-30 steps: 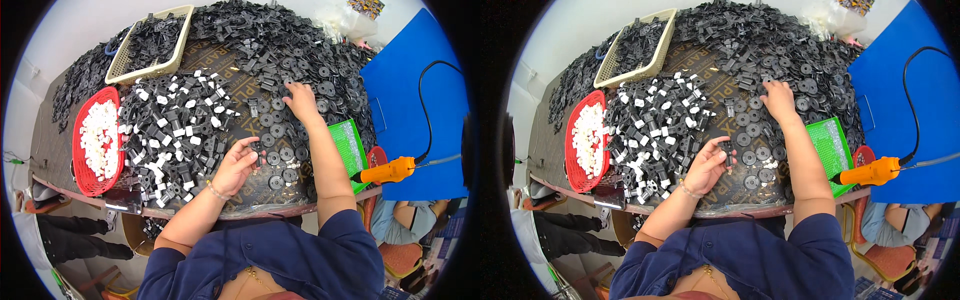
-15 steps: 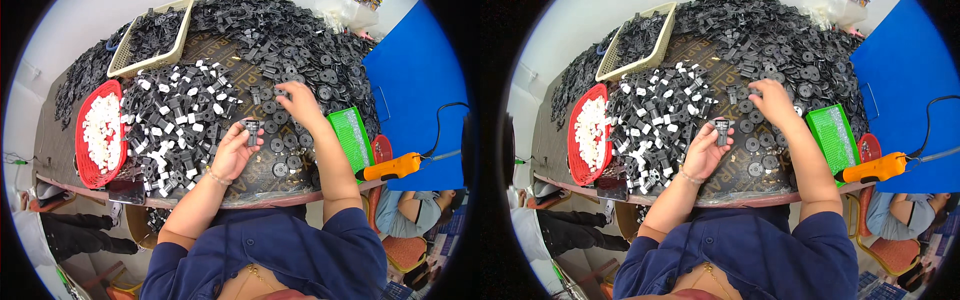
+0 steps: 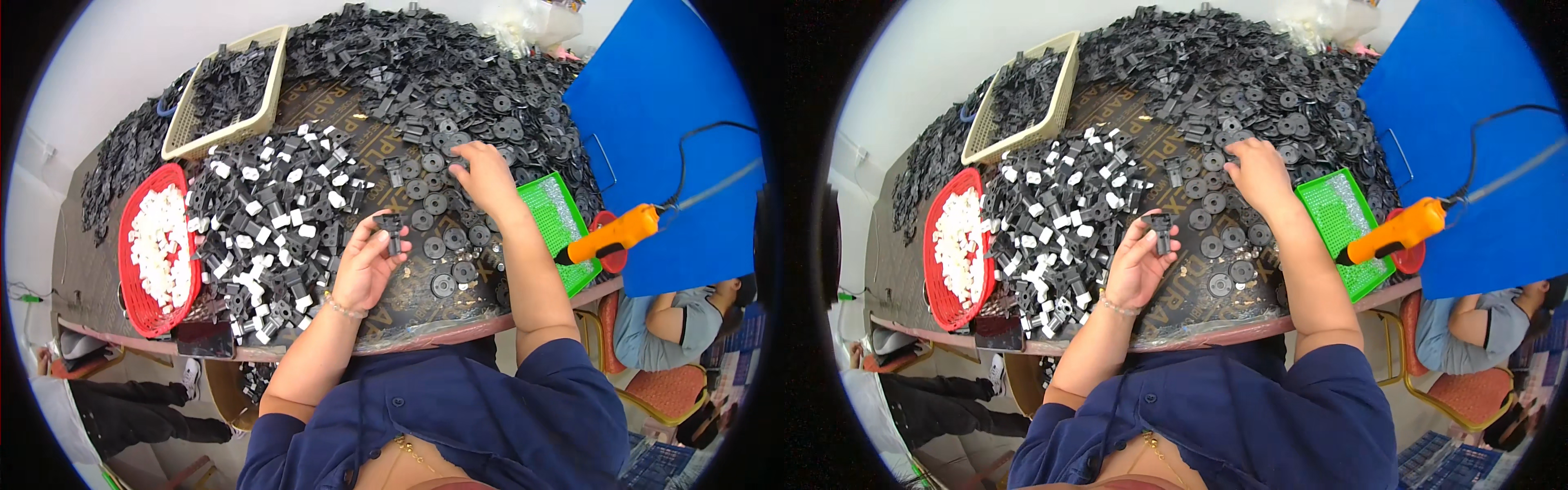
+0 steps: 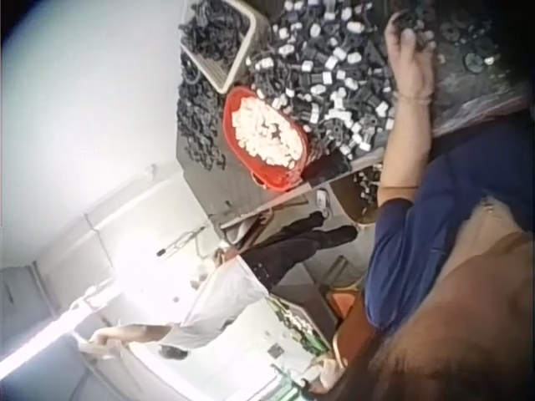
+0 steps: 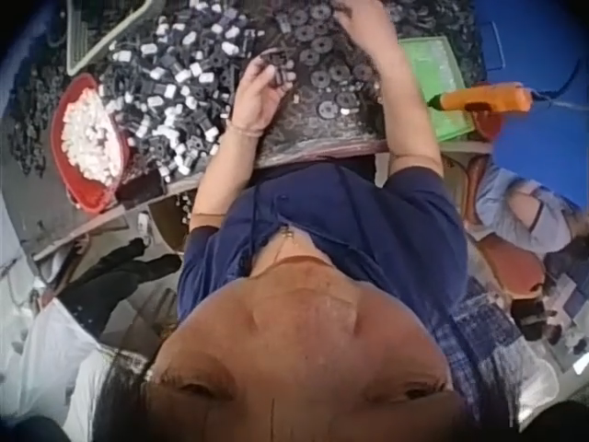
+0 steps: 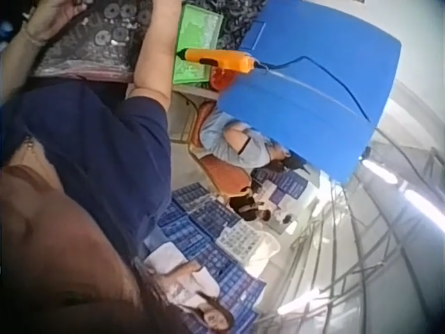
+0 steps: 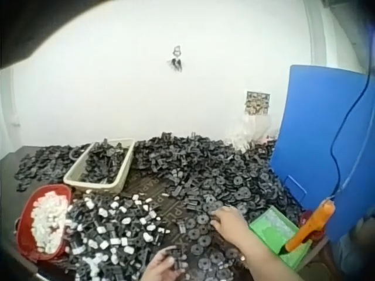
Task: Assembling small black and white plastic components at a factory workstation.
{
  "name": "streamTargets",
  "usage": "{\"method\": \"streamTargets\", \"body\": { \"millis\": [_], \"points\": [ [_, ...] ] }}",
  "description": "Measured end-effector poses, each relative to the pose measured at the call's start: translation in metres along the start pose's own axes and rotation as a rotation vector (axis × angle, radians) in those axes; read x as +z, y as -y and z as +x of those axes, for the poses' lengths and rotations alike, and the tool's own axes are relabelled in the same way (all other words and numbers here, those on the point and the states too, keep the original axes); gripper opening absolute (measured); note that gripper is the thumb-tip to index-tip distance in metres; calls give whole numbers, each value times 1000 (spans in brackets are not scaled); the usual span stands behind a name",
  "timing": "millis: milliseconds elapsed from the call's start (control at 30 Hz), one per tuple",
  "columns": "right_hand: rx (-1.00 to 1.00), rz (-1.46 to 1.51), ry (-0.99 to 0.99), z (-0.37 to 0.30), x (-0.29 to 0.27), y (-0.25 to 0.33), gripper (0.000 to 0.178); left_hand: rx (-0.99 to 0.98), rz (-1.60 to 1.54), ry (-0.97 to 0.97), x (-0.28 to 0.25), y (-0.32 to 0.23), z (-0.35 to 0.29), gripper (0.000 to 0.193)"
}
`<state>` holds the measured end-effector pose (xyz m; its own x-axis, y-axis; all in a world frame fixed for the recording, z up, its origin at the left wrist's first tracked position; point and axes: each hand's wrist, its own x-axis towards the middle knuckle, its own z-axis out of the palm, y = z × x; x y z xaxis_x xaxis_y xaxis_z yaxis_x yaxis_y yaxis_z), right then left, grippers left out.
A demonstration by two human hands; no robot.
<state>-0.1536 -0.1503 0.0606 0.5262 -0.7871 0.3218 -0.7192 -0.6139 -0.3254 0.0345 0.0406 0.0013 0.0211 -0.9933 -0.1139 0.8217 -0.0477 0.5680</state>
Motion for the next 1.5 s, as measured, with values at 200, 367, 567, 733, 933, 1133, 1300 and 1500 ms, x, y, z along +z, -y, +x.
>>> {"method": "streamTargets", "body": {
  "millis": [200, 367, 567, 733, 933, 1133, 1300, 1500],
  "points": [
    [35, 78, -84, -15, -23, -3, 28, 7, 22, -37, 3, -1, -2, 42],
    [-19, 259, -49, -44, -45, 9, 28, -8, 37, -46, 11, -1, -4, 46],
    [-17, 230, -95, -66, -53, 0, 27, -58, 52, 10, 12, 4, 0, 40],
    [-93, 210, -125, -46, -49, 9, 26, 58, 114, -26, 15, -2, -4, 40],
    [-34, 350, -85, -47, -54, 24, 26, 91, 340, 40, 56, -17, -38, 47],
    [-96, 436, -74, -17, -49, 57, 26, -1, 587, 147, 17, -21, -110, 50],
    [-222, 475, -33, 19, -37, 98, 26, 162, 837, 61, -31, -7, -135, 47],
    [-364, 549, 73, 110, 1, 160, 37, 290, 1045, 67, -47, -3, -133, 47]
  ]
}}
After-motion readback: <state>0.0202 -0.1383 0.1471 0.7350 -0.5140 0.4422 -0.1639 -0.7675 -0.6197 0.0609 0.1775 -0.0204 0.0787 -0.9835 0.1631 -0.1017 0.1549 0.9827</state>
